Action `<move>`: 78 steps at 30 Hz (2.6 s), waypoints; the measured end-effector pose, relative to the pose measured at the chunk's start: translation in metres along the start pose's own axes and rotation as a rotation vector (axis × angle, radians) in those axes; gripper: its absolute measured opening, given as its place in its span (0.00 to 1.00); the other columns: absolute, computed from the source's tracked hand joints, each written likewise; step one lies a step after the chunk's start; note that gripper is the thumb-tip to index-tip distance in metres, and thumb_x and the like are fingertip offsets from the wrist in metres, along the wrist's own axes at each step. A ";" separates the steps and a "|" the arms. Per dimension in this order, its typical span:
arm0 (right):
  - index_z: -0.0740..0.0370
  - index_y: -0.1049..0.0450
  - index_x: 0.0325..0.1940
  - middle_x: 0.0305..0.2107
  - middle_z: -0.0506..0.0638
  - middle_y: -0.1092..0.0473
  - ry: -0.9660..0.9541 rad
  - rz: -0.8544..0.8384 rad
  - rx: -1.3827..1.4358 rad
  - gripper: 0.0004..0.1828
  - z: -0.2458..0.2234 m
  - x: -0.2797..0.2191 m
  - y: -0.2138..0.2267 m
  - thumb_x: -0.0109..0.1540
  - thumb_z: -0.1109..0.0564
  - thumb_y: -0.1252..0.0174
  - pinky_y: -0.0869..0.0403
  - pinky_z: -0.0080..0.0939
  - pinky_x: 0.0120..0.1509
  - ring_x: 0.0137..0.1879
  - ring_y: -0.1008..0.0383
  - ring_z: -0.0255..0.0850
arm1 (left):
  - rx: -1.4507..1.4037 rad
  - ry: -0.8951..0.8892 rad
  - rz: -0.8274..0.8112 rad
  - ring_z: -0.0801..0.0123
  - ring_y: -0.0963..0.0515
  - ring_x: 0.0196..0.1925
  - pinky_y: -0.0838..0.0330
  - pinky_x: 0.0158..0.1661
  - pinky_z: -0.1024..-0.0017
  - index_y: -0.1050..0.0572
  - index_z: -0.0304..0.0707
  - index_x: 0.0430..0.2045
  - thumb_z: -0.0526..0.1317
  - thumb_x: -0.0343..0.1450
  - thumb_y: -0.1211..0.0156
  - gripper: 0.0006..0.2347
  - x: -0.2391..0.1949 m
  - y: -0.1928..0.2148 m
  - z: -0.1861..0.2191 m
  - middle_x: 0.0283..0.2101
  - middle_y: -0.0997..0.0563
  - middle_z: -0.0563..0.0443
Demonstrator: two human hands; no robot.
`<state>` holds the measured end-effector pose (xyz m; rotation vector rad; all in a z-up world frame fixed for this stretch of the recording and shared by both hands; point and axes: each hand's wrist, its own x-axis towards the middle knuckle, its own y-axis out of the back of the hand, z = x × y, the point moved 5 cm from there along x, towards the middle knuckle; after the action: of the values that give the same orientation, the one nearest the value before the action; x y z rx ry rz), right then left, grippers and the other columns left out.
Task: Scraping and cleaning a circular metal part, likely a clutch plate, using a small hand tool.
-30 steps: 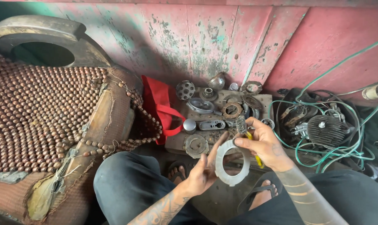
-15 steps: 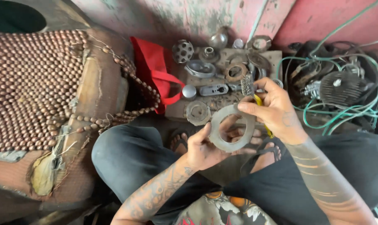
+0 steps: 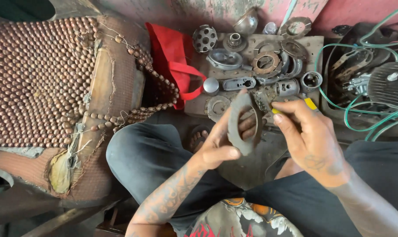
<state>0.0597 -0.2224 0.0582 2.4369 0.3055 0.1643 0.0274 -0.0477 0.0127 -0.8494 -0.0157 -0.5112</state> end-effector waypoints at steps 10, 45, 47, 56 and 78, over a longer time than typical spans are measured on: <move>0.77 0.25 0.46 0.37 0.61 0.25 0.420 0.171 0.101 0.07 -0.018 0.003 -0.010 0.68 0.67 0.45 0.25 0.42 0.46 0.41 0.22 0.48 | 0.312 0.020 0.020 0.49 0.42 0.79 0.41 0.76 0.47 0.56 0.27 0.75 0.56 0.70 0.33 0.46 -0.006 0.008 -0.004 0.76 0.44 0.35; 0.60 0.25 0.30 0.15 0.51 0.36 0.573 0.169 0.214 0.10 -0.017 0.012 -0.016 0.66 0.64 0.43 0.32 0.41 0.28 0.19 0.34 0.45 | 0.016 -0.189 -0.081 0.75 0.26 0.49 0.26 0.55 0.61 0.31 0.28 0.64 0.46 0.78 0.45 0.23 -0.003 0.022 -0.027 0.46 0.20 0.45; 0.59 0.24 0.31 0.15 0.50 0.36 0.562 0.163 0.235 0.09 -0.016 0.001 -0.022 0.65 0.63 0.43 0.32 0.41 0.27 0.18 0.34 0.44 | 0.026 -0.159 -0.082 0.76 0.25 0.44 0.26 0.51 0.64 0.31 0.27 0.64 0.47 0.78 0.47 0.23 -0.004 0.022 -0.031 0.41 0.21 0.45; 0.59 0.25 0.29 0.14 0.51 0.37 0.497 0.164 0.228 0.10 0.004 0.010 -0.024 0.66 0.61 0.43 0.34 0.44 0.27 0.18 0.37 0.46 | 0.148 -0.157 -0.033 0.75 0.26 0.45 0.26 0.52 0.64 0.31 0.27 0.65 0.48 0.77 0.43 0.25 0.002 0.015 -0.024 0.42 0.22 0.46; 0.67 0.22 0.36 0.15 0.50 0.35 0.415 0.195 0.387 0.04 -0.026 0.002 -0.020 0.65 0.68 0.42 0.34 0.35 0.27 0.18 0.42 0.36 | 0.386 -0.244 0.035 0.45 0.40 0.74 0.44 0.68 0.37 0.45 0.24 0.72 0.37 0.61 0.23 0.44 0.002 0.016 -0.003 0.73 0.42 0.31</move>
<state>0.0530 -0.1907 0.0653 2.8013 0.3001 0.7664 0.0358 -0.0422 0.0001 -0.5275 -0.3138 -0.3525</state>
